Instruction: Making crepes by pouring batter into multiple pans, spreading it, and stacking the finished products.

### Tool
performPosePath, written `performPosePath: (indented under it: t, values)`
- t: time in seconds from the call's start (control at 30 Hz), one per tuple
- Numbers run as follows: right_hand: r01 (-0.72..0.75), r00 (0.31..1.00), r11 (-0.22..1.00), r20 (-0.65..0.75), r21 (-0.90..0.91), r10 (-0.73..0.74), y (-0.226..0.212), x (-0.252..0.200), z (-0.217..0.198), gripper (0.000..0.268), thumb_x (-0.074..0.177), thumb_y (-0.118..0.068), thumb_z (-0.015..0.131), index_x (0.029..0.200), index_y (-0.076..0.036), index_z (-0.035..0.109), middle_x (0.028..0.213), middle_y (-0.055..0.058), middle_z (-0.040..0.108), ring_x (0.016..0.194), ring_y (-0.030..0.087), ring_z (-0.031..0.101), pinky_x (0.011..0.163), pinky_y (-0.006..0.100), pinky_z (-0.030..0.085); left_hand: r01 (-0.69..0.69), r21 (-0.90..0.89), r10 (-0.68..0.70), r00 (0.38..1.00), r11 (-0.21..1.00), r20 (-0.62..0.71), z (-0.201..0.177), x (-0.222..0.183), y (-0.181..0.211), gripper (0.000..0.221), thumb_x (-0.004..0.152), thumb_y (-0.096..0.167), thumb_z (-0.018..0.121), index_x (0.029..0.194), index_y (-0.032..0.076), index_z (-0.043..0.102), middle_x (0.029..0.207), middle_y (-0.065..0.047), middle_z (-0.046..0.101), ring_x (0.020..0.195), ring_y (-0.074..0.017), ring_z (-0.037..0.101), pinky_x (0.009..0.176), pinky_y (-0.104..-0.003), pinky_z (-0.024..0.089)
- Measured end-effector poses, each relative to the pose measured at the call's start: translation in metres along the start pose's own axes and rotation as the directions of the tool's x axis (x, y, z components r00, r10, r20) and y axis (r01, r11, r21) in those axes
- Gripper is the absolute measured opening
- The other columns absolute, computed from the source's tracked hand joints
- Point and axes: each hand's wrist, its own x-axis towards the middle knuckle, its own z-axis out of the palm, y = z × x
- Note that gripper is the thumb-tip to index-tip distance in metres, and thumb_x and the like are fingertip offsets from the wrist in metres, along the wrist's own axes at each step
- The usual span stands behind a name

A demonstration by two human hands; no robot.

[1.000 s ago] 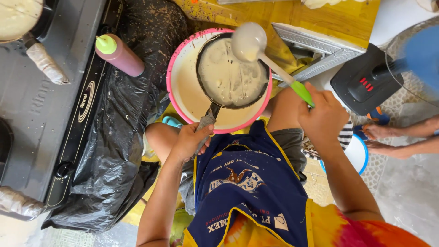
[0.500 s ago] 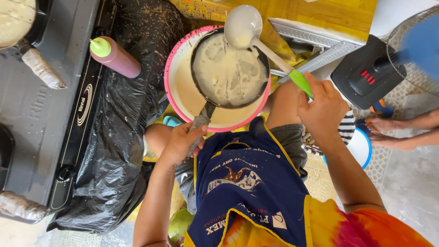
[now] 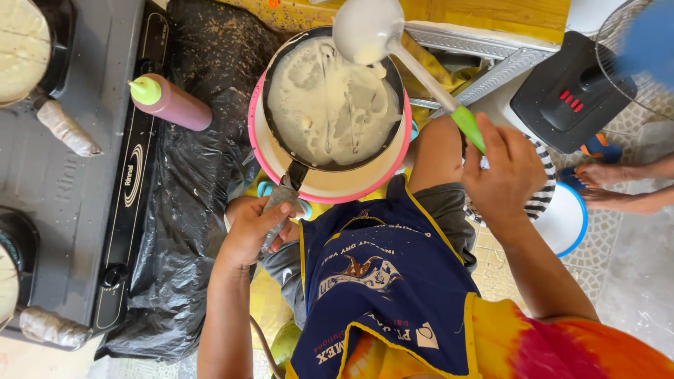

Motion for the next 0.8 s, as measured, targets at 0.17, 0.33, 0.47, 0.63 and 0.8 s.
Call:
performPosePath:
  t: [0.17,0.33,0.47,0.63,0.8]
  values:
    - [0.041,0.993,0.998,0.11,0.04,-0.045,0.003,0.003,-0.03,0.024,0.101,-0.012,0.082,0.124,-0.005,0.084,0.103,0.01,0.071,0.085,0.028,0.068,0.072,0.039,0.053,0.032,-0.018,-0.03,0.996,0.999,0.082,0.001,-0.002,-0.004,0.037,0.095,0.033,0.067,0.096,-0.004,0.067,0.059,-0.014,0.054,0.048,-0.0173,0.052,0.034,-0.022,0.036]
    - [-0.146,0.976,0.958,0.192,0.246,0.1,0.001,0.004,-0.008,0.034,0.096,-0.009,0.086,0.129,-0.002,0.08,0.106,0.012,0.072,0.085,0.028,0.071,0.067,0.037,0.05,0.083,-0.129,-0.065,0.989,0.988,0.135,0.001,0.006,-0.02,0.036,0.096,0.033,0.066,0.094,-0.003,0.063,0.059,-0.013,0.053,0.038,-0.0157,0.045,0.032,-0.022,0.031]
    - [-0.037,0.994,0.986,0.11,0.162,0.019,-0.003,0.011,0.016,0.03,0.096,-0.026,0.086,0.124,-0.016,0.083,0.094,-0.001,0.068,0.078,0.019,0.07,0.071,0.026,0.054,0.04,-0.331,-0.022,0.998,0.943,0.06,0.014,0.018,-0.054,0.038,0.098,0.026,0.071,0.096,-0.011,0.061,0.051,-0.015,0.051,0.027,-0.0156,0.046,0.026,-0.028,0.04]
    - [0.068,0.994,0.996,0.085,0.05,-0.072,-0.021,0.021,0.028,0.026,0.093,-0.029,0.083,0.119,-0.024,0.083,0.092,-0.005,0.068,0.076,0.014,0.069,0.071,0.022,0.054,0.063,-0.387,-0.031,0.996,0.92,0.089,0.029,0.019,-0.069,0.039,0.097,0.027,0.072,0.094,-0.01,0.06,0.051,-0.015,0.05,0.027,-0.0156,0.047,0.026,-0.027,0.04]
    - [0.078,0.994,0.997,0.075,0.01,-0.078,-0.02,0.022,0.033,0.027,0.094,-0.031,0.081,0.12,-0.027,0.081,0.093,-0.007,0.066,0.076,0.013,0.068,0.07,0.021,0.053,0.022,-0.326,0.009,0.995,0.945,0.095,0.03,0.02,-0.069,0.038,0.096,0.026,0.072,0.092,-0.01,0.061,0.051,-0.015,0.052,0.028,-0.0156,0.05,0.027,-0.026,0.041]
